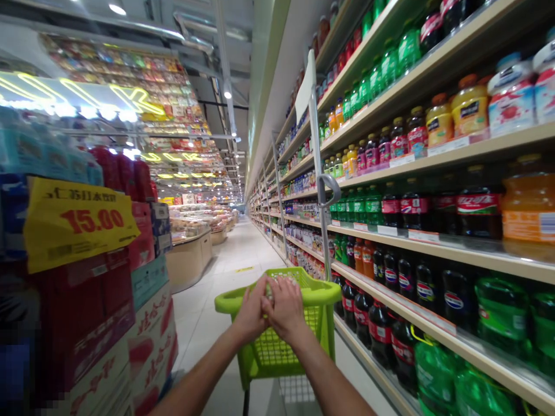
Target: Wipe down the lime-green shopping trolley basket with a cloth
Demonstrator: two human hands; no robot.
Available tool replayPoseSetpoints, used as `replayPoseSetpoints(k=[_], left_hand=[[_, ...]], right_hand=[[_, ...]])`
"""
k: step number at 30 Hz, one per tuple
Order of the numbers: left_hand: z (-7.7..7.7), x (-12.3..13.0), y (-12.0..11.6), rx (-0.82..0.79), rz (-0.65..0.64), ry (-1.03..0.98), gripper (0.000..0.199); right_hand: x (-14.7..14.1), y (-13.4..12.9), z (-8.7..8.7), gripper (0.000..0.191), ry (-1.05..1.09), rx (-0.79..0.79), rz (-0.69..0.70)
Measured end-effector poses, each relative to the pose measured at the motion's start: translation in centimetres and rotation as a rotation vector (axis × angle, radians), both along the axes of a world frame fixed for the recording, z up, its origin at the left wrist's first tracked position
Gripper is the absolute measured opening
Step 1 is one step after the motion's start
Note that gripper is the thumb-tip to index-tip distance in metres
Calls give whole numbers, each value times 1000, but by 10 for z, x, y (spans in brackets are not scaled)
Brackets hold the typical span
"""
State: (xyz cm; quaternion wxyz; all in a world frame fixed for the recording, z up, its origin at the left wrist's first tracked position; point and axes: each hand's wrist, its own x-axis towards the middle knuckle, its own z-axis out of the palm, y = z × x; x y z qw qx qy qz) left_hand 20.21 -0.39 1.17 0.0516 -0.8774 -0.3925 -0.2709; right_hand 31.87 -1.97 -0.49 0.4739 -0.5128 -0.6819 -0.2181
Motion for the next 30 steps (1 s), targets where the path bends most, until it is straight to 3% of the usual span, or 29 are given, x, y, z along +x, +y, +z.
replayPoseSetpoints(k=[3, 5, 9, 11, 13, 16, 20, 22, 26, 30], left_hand=[[-2, -27, 7, -14, 63, 71, 77], [-3, -34, 9, -2, 74, 69, 74], [-4, -36, 5, 11, 62, 37, 69], [-5, -34, 3, 25, 63, 25, 67], [-6, -31, 1, 37, 77, 16, 66], [-9, -28, 1, 46, 93, 12, 64], [-13, -32, 4, 100, 94, 2, 60], [-14, -36, 6, 108, 83, -1, 58], [-15, -41, 6, 118, 64, -16, 56], [-16, -39, 4, 125, 78, -29, 55]], right_hand=[[-6, 8, 1, 31, -79, -44, -36], [10, 8, -7, 29, -154, -2, -6], [85, 7, -25, 29, -125, 98, -45], [120, 10, -25, 29, -31, 88, -106], [135, 14, -22, 29, 73, 58, -153], [117, 11, -20, 28, 146, 66, -141], [77, -4, -22, 26, -68, 111, 31], [79, -3, -16, 24, -113, 13, -19], [117, 15, 13, 32, 16, -231, -285], [143, 23, 34, 29, 123, -210, -412]])
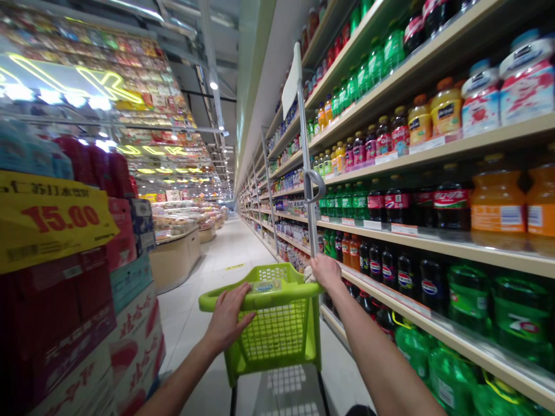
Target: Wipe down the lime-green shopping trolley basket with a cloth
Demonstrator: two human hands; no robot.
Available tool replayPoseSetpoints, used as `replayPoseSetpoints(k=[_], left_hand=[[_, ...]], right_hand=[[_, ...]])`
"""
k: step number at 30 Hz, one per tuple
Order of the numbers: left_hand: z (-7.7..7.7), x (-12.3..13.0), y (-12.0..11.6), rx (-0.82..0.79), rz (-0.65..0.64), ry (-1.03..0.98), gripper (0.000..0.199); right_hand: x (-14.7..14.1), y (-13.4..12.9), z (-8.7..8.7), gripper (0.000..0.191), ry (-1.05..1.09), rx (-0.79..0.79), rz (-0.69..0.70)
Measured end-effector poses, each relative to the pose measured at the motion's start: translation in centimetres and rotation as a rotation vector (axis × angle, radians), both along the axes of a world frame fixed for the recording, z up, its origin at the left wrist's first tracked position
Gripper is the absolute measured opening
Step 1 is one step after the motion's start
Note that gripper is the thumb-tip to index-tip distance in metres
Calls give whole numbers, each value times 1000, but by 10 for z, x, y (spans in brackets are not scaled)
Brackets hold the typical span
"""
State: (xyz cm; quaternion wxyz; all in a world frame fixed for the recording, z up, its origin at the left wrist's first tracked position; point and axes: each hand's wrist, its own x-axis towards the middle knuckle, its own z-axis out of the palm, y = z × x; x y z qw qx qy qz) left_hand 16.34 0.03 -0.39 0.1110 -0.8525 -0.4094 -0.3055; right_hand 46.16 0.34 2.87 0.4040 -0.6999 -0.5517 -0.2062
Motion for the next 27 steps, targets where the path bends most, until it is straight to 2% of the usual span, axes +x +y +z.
replayPoseSetpoints(k=[2, 4, 6, 10, 13, 15, 17, 21, 23, 24, 27], left_hand=[[0, 1, -1, 2, 0, 1, 56], [0, 1, -2, 10, -1, 3, 56], [0, 1, -3, 18, 5, -3, 56], [0, 0, -5, 18, 17, -12, 55], [0, -2, -6, 17, 42, -20, 55], [-1, -3, -6, 18, 57, -22, 56], [-1, -5, -5, 21, 51, -11, 57], [-1, -7, -5, 20, 36, 14, 58], [0, -6, -6, 8, 41, 15, 58], [0, -5, -7, 3, 43, 14, 58], [1, -3, -10, 5, 58, 1, 58]], right_hand=[[0, -4, 1, 28, 6, 113, -36], [-5, -9, -6, 29, -24, 232, -16], [-12, -16, -20, 31, -61, 259, 89], [-22, -34, -56, 24, -119, 216, 361], [-29, -44, -70, 29, -198, 289, 476], [-35, -41, -67, 32, -209, 328, 546], [-36, -30, -55, 36, -110, 315, 567], [-20, -7, -34, 26, 216, 94, 442], [-10, -6, -36, 20, 262, 18, 440], [-7, -9, -39, 19, 280, 29, 442], [-17, -27, -53, 22, 330, 181, 370]])
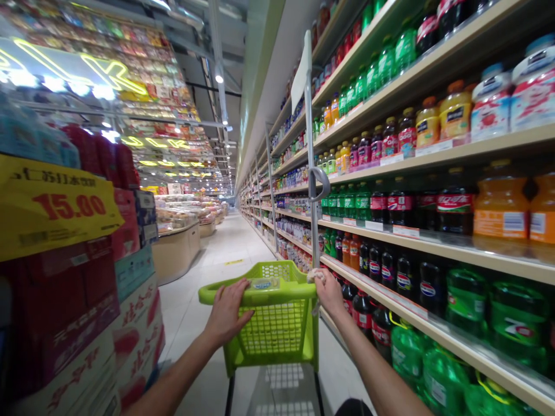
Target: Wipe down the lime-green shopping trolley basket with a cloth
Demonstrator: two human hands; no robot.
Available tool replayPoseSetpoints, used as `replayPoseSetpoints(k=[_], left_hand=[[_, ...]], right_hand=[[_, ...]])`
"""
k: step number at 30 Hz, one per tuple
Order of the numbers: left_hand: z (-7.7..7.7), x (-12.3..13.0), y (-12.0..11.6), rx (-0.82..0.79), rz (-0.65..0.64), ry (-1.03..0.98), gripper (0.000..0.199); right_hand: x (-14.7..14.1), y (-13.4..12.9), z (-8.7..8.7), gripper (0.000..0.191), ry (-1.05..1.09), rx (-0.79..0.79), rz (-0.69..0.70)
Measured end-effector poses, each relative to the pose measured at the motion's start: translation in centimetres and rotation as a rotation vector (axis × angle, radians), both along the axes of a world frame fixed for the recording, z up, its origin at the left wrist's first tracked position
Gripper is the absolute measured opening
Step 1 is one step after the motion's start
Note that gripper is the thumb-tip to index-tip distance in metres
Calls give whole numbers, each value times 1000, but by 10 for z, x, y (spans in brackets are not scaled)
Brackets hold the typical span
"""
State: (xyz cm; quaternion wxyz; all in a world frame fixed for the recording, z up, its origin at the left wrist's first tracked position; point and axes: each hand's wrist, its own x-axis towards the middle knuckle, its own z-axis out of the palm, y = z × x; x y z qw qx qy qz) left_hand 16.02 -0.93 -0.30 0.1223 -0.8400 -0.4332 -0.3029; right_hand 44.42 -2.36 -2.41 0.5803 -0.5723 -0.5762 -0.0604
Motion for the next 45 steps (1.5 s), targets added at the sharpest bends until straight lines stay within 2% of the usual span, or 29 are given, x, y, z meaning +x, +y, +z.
replayPoseSetpoints(k=[2, 4, 7, 10, 13, 15, 17, 20, 24, 27, 30, 32, 34, 37, 39, 41, 45], left_hand=[[0, 0, 0, 2, 20, -6, 57], [1, -1, 1, -8, 44, -5, 57], [3, -3, 5, -33, 58, 11, 57], [4, -2, 8, -64, 51, 34, 59], [4, 2, 8, -96, 57, 50, 61], [5, 5, 7, -111, 61, 54, 62], [6, 6, 5, -121, 51, 57, 63], [6, 7, 3, -122, 29, 61, 63], [6, 5, 3, -116, 30, 55, 63], [7, 5, 3, -122, 21, 64, 63], [6, 6, 3, -121, 19, 63, 63], [6, 9, 2, -121, 23, 55, 64], [6, 11, 2, -121, 36, 47, 65], [6, 11, 3, -129, 61, 46, 65], [7, 10, 3, -135, 63, 58, 66], [7, 9, 4, -137, 54, 70, 65], [5, 11, 6, -124, 57, 62, 65]], right_hand=[[-22, -13, -6, 23, -50, 91, -67], [-52, -24, -7, 25, -186, 135, -59], [-94, -30, -2, 34, -331, 177, 60], [-114, -24, 8, 36, -200, 241, 226], [-108, -12, 21, 29, 182, 298, 314], [-93, -6, 26, 25, 312, 330, 268], [-75, -7, 24, 24, 162, 335, 224], [-55, -17, 12, 27, -266, 254, 208], [-40, -26, -1, 46, -560, 183, 138], [-16, -22, -3, 41, -625, 204, 162], [16, -17, -3, 33, -499, 181, 87], [24, -16, -3, 30, -393, 159, 9], [12, -15, -4, 32, -364, 177, 13], [-33, -14, -8, 39, -471, 265, 147], [-61, -13, -9, 45, -557, 300, 180], [-77, -12, -9, 50, -603, 268, 120], [-90, -3, -4, 56, -621, 160, -10]])
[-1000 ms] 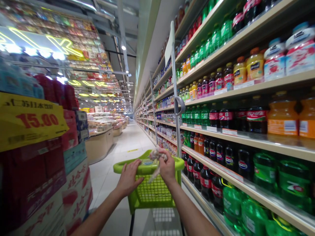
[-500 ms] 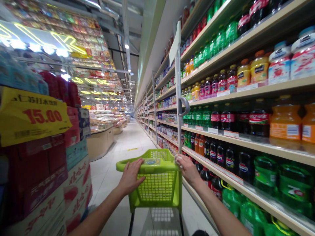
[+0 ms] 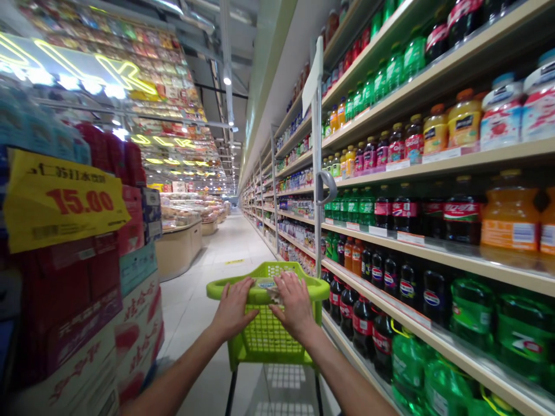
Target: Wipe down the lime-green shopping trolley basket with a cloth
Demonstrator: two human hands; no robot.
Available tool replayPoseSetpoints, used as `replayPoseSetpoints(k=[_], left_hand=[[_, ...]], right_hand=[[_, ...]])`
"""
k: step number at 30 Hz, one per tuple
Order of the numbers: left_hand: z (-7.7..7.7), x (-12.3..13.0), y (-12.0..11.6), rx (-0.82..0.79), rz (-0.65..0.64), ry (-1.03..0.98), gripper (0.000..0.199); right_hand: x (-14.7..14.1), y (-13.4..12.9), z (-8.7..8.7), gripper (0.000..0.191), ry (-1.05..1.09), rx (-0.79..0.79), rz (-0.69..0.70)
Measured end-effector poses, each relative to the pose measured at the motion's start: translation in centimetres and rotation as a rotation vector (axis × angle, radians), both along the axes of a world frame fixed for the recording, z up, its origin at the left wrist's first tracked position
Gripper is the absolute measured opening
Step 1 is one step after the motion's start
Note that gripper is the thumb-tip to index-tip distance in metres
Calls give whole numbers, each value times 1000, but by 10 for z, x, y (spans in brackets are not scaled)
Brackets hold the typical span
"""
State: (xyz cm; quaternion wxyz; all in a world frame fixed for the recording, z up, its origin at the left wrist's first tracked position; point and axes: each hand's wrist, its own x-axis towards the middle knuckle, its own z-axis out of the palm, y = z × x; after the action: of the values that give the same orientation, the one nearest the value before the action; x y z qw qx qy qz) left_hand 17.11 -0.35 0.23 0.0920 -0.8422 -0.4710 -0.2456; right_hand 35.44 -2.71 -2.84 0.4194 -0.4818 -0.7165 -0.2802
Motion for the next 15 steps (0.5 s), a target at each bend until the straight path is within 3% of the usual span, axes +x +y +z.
replayPoseSetpoints(k=[5, 8, 12, 15], left_hand=[[-3, 1, 3, -9, -23, -11, 66], [-4, -1, 2, -14, -45, -20, 66], [-5, 4, -3, -29, -41, -28, 68], [-5, 10, -5, -34, -39, -37, 71]], right_hand=[[2, 13, 0, 37, -63, 117, 92], [42, 10, -8, 33, -95, 143, 154], [93, 6, -15, 30, 88, 130, 12], [65, 9, -15, 32, 165, 139, 12]])
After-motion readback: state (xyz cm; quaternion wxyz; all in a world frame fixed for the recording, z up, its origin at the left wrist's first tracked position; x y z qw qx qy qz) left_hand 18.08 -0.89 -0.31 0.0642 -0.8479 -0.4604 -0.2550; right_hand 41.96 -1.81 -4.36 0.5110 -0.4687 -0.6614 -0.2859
